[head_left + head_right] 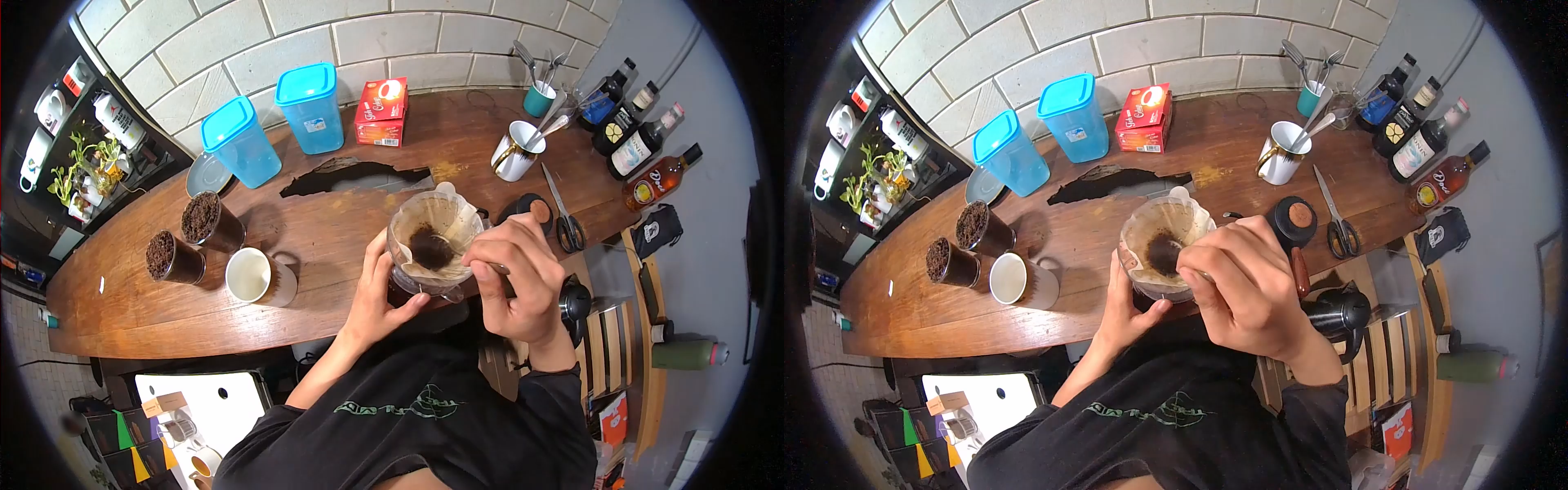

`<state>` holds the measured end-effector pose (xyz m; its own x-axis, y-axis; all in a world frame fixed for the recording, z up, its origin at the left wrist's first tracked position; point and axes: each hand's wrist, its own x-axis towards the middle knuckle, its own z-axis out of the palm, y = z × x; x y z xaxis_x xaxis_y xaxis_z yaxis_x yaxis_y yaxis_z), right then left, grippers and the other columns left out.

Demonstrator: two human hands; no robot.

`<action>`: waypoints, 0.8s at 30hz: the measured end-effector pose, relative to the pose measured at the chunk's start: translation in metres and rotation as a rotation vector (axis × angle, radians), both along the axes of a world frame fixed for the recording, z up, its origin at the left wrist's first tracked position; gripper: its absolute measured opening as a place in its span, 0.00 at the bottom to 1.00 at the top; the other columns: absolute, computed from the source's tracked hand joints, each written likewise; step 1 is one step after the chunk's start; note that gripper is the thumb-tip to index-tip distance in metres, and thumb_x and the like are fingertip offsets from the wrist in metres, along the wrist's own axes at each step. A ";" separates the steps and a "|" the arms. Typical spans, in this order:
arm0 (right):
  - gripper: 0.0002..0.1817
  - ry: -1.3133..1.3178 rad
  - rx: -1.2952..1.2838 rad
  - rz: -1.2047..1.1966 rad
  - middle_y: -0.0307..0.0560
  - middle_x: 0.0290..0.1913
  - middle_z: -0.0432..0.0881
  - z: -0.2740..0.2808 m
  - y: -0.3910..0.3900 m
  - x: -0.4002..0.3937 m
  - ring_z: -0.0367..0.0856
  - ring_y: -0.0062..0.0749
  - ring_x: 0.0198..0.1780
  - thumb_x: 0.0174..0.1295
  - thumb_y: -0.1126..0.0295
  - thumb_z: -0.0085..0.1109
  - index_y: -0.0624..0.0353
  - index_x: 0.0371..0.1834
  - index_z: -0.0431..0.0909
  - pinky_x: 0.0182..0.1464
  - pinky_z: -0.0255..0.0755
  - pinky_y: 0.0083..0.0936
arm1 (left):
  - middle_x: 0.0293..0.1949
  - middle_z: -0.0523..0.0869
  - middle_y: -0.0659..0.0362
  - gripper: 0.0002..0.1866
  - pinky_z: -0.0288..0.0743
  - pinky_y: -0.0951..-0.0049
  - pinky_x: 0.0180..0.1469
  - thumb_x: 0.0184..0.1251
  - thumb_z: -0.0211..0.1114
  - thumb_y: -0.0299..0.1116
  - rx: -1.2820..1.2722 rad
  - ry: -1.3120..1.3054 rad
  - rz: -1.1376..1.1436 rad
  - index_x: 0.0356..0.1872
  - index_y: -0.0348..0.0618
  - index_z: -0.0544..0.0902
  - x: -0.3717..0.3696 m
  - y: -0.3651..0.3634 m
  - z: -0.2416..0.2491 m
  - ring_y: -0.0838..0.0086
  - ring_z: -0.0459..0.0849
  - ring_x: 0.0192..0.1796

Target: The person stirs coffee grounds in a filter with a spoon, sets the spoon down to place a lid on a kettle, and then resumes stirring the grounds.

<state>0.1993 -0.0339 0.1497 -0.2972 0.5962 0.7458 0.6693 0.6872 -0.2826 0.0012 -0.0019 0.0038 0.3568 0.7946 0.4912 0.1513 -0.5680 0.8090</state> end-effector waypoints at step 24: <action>0.06 0.075 -0.054 0.108 0.43 0.35 0.83 -0.006 0.005 0.017 0.81 0.41 0.37 0.60 0.78 0.66 0.60 0.39 0.81 0.44 0.70 0.34 | 0.75 0.63 0.40 0.42 0.60 0.53 0.76 0.56 0.76 0.44 0.004 0.062 0.095 0.69 0.34 0.69 0.000 -0.001 -0.010 0.45 0.64 0.77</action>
